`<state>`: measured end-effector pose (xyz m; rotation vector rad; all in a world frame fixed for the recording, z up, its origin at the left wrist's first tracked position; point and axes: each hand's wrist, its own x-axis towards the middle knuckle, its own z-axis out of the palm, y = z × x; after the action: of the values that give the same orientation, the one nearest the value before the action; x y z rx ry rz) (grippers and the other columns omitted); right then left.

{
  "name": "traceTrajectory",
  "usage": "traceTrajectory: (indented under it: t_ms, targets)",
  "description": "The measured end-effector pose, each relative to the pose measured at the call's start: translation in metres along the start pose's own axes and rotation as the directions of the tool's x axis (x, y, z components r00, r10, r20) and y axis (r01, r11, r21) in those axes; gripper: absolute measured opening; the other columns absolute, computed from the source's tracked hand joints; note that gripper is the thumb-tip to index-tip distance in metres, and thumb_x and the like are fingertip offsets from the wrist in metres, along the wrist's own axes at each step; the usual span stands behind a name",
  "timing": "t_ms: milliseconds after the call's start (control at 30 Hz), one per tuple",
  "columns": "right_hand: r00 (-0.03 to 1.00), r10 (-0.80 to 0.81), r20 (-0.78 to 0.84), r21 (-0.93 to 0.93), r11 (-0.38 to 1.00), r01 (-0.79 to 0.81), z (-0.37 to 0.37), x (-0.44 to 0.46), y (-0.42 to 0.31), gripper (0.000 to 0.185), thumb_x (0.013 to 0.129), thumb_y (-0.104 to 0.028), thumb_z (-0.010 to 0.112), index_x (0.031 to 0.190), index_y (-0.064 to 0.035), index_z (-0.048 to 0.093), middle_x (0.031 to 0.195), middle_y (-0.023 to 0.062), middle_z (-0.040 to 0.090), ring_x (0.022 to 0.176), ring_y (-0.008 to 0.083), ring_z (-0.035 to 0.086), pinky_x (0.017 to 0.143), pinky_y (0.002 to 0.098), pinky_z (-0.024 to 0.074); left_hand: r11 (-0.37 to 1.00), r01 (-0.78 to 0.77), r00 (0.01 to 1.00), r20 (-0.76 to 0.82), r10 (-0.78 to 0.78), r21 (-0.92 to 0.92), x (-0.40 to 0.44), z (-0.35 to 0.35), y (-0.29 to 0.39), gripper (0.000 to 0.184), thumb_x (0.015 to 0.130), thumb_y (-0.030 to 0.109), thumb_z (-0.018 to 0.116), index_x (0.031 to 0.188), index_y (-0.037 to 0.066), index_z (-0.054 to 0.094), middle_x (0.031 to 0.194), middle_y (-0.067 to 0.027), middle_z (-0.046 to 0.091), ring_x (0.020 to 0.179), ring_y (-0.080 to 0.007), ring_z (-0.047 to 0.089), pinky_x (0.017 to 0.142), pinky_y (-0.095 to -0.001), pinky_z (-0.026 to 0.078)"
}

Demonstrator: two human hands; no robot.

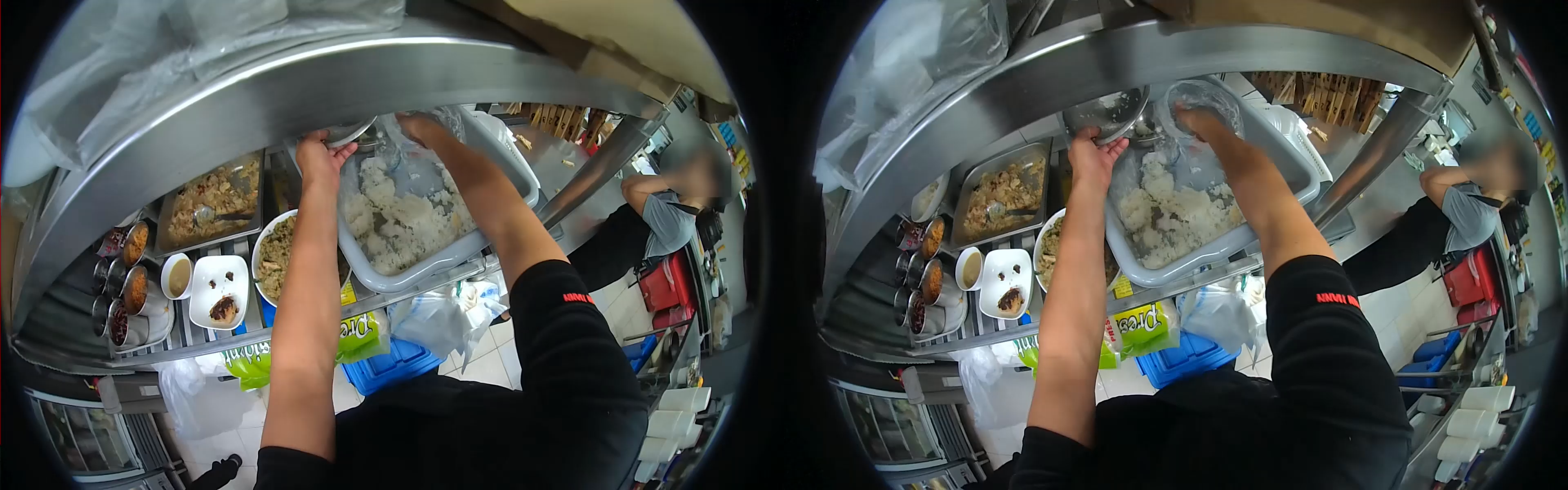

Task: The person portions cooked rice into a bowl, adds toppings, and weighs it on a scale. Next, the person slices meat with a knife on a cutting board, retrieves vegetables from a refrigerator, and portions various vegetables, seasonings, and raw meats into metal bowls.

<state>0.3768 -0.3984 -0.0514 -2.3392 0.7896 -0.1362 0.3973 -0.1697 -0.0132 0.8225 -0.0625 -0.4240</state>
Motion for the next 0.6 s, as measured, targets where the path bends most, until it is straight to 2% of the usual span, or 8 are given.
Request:
traceTrajectory:
  t_ms: [67,133,233,333,433,500,533,600]
  targets:
    - [0.95,-0.214,-0.227,-0.143,0.972,0.185,0.022,0.034,0.012,0.051,0.085,-0.044,0.047,0.107,-0.0001,0.06,0.103,0.019,0.062,0.094,0.029,0.061,0.078,0.0399,0.0479,1.0,0.004,1.0,0.01,-0.004,0.01,-0.004,0.004,0.003,0.028,0.081,0.015,0.045,0.101,-0.006,0.046,0.097,-0.0199,0.053,0.078,-0.0327,0.057,0.073,-0.046,0.051]
    - [0.873,-0.29,-0.392,-0.263,0.945,0.196,0.016,0.023,-0.014,0.042,0.084,-0.035,0.046,0.104,-0.0015,0.061,0.102,0.0172,0.062,0.095,0.0295,0.06,0.081,0.0406,0.0474,1.0,-0.01,0.999,0.042,0.011,-0.015,0.003,-0.002,0.0,0.03,0.081,0.015,0.045,0.103,-0.006,0.045,0.099,-0.0206,0.053,0.08,-0.0334,0.056,0.073,-0.0467,0.05]
    - [0.873,-0.395,-0.285,-0.412,0.873,0.26,-0.038,-0.047,-0.055,0.03,0.083,-0.021,0.045,0.099,-0.0036,0.062,0.1,0.0146,0.062,0.096,0.0302,0.058,0.084,0.0416,0.0466,0.999,-0.01,0.998,0.067,0.012,-0.03,0.006,-0.004,-0.001,0.03,0.081,0.015,0.045,0.103,-0.006,0.045,0.098,-0.0208,0.053,0.081,-0.0331,0.056,0.074,-0.047,0.05]
    - [0.463,-0.875,0.142,-0.709,0.236,0.664,-0.02,0.004,0.015,0.027,0.084,-0.02,0.045,0.096,-0.0046,0.063,0.096,0.0129,0.063,0.09,0.026,0.061,0.079,0.0391,0.0493,1.0,-0.004,0.999,0.038,0.005,-0.014,-0.004,-0.002,0.0,0.03,0.082,0.015,0.045,0.103,-0.007,0.045,0.096,-0.0207,0.053,0.081,-0.0326,0.056,0.074,-0.0471,0.051]
    - [0.548,-0.823,-0.149,-0.681,0.487,0.546,-0.041,-0.023,0.013,0.024,0.085,-0.02,0.045,0.091,-0.005,0.063,0.092,0.0121,0.063,0.088,0.0225,0.061,0.076,0.0382,0.0499,1.0,-0.013,0.999,0.041,0.013,-0.012,0.0,-0.001,-0.001,0.029,0.082,0.014,0.044,0.102,-0.007,0.045,0.093,-0.0205,0.055,0.075,-0.0311,0.058,0.067,-0.0444,0.053]
    - [0.672,-0.65,-0.354,-0.677,0.674,0.295,-0.042,-0.013,0.005,0.023,0.085,-0.02,0.045,0.091,-0.0058,0.063,0.092,0.0115,0.063,0.089,0.0217,0.061,0.076,0.0371,0.0497,1.0,-0.006,0.997,0.073,0.007,-0.018,-0.002,-0.002,0.002,0.031,0.082,0.013,0.045,0.103,-0.009,0.043,0.094,-0.021,0.051,0.08,-0.0332,0.055,0.074,-0.0488,0.051]
    - [0.737,-0.483,-0.472,-0.665,0.744,0.063,-0.037,0.002,-0.001,0.023,0.085,-0.02,0.046,0.092,-0.0064,0.063,0.092,0.0111,0.063,0.09,0.0221,0.061,0.077,0.0364,0.0494,1.0,-0.002,0.999,0.049,0.003,-0.01,-0.003,-0.001,0.004,0.031,0.082,0.013,0.045,0.103,-0.008,0.043,0.093,-0.0212,0.051,0.08,-0.033,0.055,0.073,-0.0483,0.051]
    - [0.8,-0.351,-0.486,-0.553,0.833,0.029,-0.048,0.011,0.007,0.024,0.083,-0.022,0.048,0.095,-0.0071,0.063,0.095,0.0102,0.064,0.092,0.024,0.06,0.079,0.0345,0.0479,1.0,0.011,1.0,-0.001,-0.011,0.0,-0.005,0.003,0.005,0.03,0.082,0.013,0.045,0.103,-0.008,0.044,0.093,-0.0216,0.051,0.08,-0.0327,0.055,0.072,-0.0475,0.051]
